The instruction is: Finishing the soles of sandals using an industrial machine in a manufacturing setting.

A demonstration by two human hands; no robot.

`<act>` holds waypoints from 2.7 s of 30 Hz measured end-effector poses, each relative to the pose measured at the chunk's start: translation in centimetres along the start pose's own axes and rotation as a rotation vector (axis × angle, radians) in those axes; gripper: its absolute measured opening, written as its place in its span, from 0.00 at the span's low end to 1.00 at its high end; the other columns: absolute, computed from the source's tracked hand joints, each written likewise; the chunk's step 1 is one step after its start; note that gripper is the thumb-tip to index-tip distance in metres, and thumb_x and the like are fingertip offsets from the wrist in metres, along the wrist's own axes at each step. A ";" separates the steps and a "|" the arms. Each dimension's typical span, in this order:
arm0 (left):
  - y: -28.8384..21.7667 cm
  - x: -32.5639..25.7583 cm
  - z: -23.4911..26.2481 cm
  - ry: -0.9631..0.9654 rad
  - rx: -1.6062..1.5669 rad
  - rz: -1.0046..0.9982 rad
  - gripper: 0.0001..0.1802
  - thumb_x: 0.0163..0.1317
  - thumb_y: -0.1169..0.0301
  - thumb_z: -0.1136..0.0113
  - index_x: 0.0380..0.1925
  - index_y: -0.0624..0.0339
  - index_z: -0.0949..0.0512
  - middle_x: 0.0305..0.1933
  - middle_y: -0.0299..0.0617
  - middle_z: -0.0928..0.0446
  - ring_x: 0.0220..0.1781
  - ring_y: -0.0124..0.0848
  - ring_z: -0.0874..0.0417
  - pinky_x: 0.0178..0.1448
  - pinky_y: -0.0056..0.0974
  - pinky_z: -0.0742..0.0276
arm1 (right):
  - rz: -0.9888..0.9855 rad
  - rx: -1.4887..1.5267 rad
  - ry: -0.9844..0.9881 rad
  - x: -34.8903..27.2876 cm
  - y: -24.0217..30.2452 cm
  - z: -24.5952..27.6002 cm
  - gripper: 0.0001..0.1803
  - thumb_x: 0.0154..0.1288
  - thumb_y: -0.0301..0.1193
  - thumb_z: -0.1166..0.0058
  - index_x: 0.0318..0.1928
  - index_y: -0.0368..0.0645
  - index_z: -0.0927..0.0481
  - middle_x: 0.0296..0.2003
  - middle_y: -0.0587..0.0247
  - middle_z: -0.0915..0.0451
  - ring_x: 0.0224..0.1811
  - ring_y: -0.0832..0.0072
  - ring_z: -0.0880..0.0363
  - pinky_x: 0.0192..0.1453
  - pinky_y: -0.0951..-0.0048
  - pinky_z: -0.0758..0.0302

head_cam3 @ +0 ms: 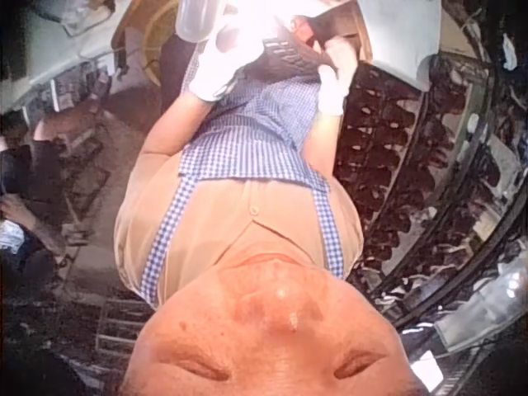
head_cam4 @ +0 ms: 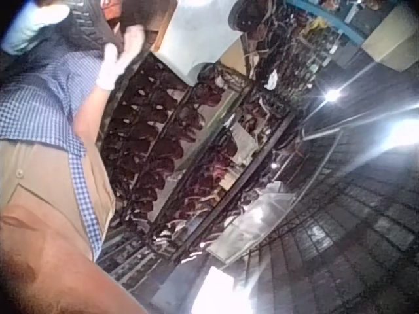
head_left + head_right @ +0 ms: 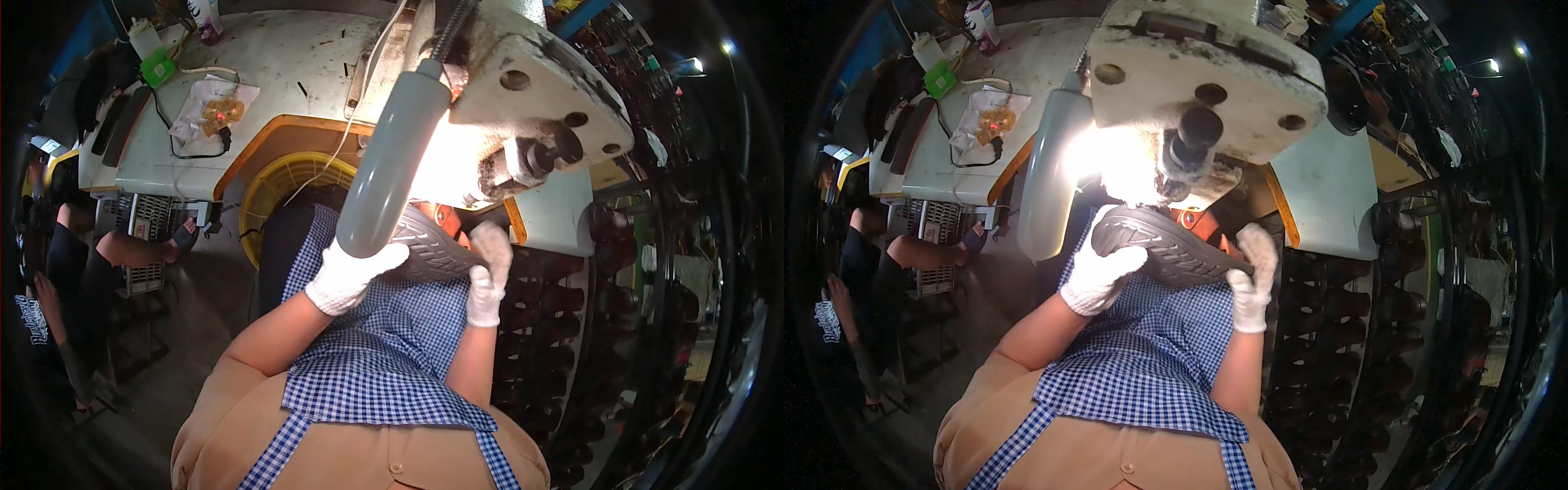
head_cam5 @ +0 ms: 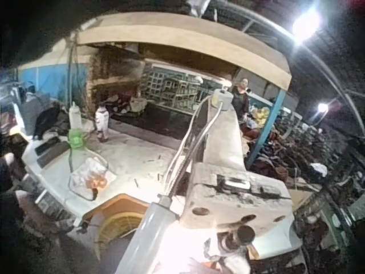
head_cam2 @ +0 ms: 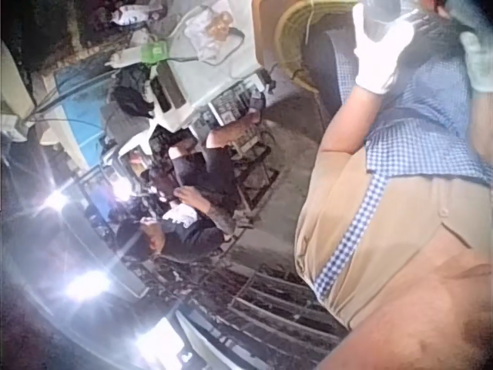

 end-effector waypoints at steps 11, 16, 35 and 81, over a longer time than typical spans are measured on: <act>2.1 -0.9 -1.9 0.119 -0.546 0.172 0.33 0.63 0.63 0.38 0.66 0.60 0.38 0.65 0.48 0.32 0.68 0.45 0.32 0.74 0.53 0.40 | -0.316 0.313 -0.244 0.9 4.5 3.0 0.27 0.58 0.33 0.41 0.56 0.35 0.29 0.47 0.57 0.21 0.47 0.67 0.19 0.51 0.65 0.20; 1.2 -1.6 0.1 0.129 -0.261 0.041 0.27 0.59 0.62 0.35 0.57 0.58 0.30 0.66 0.49 0.32 0.66 0.43 0.31 0.70 0.53 0.36 | -0.286 0.440 -0.431 -0.3 10.6 5.8 0.21 0.57 0.25 0.45 0.52 0.33 0.25 0.43 0.58 0.19 0.44 0.67 0.19 0.51 0.68 0.22; 5.8 -1.9 1.8 -0.011 -0.304 0.240 0.08 0.58 0.80 0.40 0.37 0.59 0.24 0.44 0.47 0.21 0.29 0.27 0.20 0.46 0.46 0.19 | 0.148 -2.147 -0.564 16.0 25.3 28.7 0.29 0.57 0.44 0.39 0.60 0.54 0.26 0.54 0.61 0.25 0.56 0.59 0.27 0.56 0.57 0.27; 0.8 0.0 -4.4 0.493 0.053 0.245 0.48 0.47 0.70 0.24 0.68 0.64 0.39 0.67 0.45 0.32 0.68 0.33 0.32 0.70 0.41 0.35 | -0.535 0.789 -0.212 -5.8 -1.2 3.4 0.47 0.48 0.46 0.37 0.68 0.44 0.37 0.64 0.50 0.32 0.67 0.52 0.36 0.70 0.44 0.37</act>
Point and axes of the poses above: each hand's wrist, its own x-axis towards the middle knuckle, its own z-axis out of the back of the hand, y = z × x, the point moved 9 cm from there along x, towards the middle knuckle
